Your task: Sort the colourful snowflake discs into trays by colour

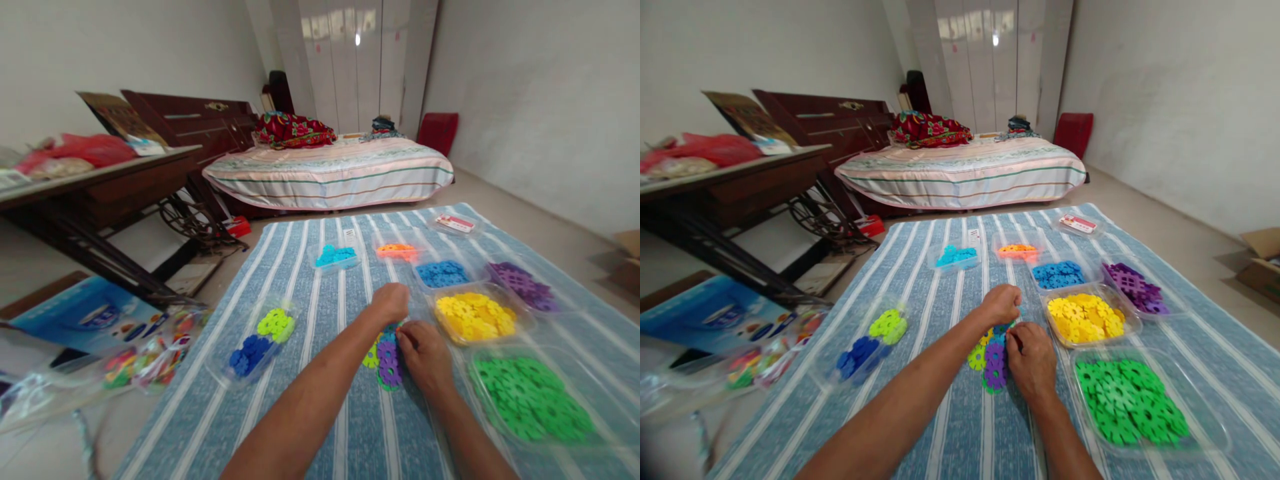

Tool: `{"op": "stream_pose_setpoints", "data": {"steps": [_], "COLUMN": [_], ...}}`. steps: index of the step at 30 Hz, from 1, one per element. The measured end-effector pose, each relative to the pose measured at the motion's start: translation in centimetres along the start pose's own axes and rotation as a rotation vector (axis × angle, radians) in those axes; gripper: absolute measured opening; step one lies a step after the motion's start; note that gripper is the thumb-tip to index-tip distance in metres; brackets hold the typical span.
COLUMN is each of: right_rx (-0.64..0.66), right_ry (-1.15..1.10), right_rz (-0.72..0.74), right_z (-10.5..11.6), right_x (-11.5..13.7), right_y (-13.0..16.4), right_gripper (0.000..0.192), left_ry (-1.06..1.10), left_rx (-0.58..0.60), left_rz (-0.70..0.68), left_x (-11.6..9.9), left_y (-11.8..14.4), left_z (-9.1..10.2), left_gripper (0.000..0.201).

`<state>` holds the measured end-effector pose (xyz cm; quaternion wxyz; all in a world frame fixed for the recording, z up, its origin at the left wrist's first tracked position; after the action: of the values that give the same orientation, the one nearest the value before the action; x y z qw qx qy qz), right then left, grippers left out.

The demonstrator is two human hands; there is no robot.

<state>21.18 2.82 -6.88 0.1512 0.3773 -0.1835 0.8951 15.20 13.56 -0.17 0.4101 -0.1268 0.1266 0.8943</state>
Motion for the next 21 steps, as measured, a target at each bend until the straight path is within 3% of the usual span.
{"op": "stream_pose_setpoints", "data": {"steps": [4, 8, 12, 16, 21], "right_rx": [-0.006, -0.005, -0.007, -0.012, -0.009], "right_ry": [0.002, 0.005, 0.02, 0.027, 0.028], "right_rz": [0.01, 0.027, 0.028, 0.044, 0.057], "right_z": [0.1, 0.0, -0.1, 0.0, 0.1], "right_x": [0.0, -0.2, -0.5, -0.6, -0.5], "right_y": [0.0, 0.0, 0.0, 0.1, 0.2], "right_gripper": [0.025, 0.025, 0.026, 0.028, 0.029], "left_ry": [0.022, 0.031, 0.055, 0.206, 0.461], "left_rx": [-0.066, -0.174, -0.208, -0.259, -0.332], "left_rz": [-0.005, 0.04, 0.209, 0.348, 0.392], "left_x": [1.7, 5.1, 8.7, 10.7, 10.8], "left_y": [3.7, 10.5, 17.6, 21.9, 22.6], "left_z": [2.4, 6.3, 8.7, 8.8, 7.3], "left_gripper": [0.02, 0.015, 0.013, 0.013, 0.015]}}
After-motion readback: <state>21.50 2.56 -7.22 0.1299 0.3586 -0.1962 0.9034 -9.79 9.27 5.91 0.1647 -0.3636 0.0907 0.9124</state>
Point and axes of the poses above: each hand's wrist, its own y-axis away from the middle knuckle, its own z-axis out of the back of the hand, x = y × z, the point moved 2 cm from there along -y, towards the middle knuckle, and after that the axes turned 12 degrees about -z, right-handed, at the moved point
